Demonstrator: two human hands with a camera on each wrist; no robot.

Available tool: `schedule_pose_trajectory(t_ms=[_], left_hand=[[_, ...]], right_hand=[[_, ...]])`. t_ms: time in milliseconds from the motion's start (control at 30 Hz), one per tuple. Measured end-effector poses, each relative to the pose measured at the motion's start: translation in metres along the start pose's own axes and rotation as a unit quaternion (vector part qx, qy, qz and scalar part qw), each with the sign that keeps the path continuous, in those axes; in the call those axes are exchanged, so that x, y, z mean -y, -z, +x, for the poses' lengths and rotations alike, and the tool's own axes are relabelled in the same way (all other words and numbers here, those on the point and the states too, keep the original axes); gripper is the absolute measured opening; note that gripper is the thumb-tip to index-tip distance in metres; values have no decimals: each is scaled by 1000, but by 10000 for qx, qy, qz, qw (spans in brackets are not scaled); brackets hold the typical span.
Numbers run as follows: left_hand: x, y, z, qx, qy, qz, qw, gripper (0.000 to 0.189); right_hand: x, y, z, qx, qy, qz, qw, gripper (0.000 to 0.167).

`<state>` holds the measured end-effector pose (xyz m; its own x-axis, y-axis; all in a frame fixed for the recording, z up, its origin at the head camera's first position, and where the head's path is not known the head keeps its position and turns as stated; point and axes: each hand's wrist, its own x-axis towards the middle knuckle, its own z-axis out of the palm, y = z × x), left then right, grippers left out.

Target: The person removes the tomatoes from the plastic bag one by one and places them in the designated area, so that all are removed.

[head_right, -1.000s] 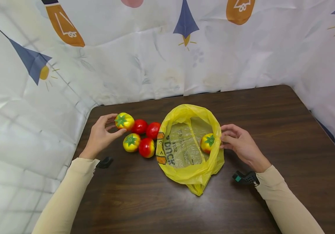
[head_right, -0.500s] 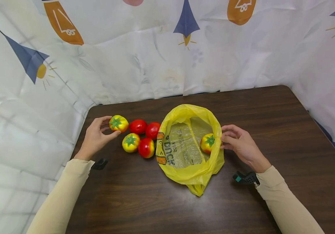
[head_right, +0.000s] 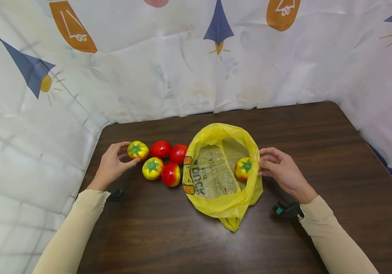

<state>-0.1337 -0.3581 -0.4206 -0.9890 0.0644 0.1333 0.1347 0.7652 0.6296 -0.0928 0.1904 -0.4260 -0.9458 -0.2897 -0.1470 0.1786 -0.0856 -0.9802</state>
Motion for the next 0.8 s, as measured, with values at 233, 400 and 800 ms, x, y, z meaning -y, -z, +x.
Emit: schedule_pose_trajectory(t_ms=[233,400,800], left_hand=[[4,-4,-2,155,23,-20,9999,70],[6,-6,-3,167,-31,27,9999,70],[8,-7,-1,281,-72,54,9996,73]], right_hand=[[-3,1,0,2,0,7,10000,28],[-4,1,0,38,72,63,9999,26],[-5,1,1,-73,9,4,10000,28]])
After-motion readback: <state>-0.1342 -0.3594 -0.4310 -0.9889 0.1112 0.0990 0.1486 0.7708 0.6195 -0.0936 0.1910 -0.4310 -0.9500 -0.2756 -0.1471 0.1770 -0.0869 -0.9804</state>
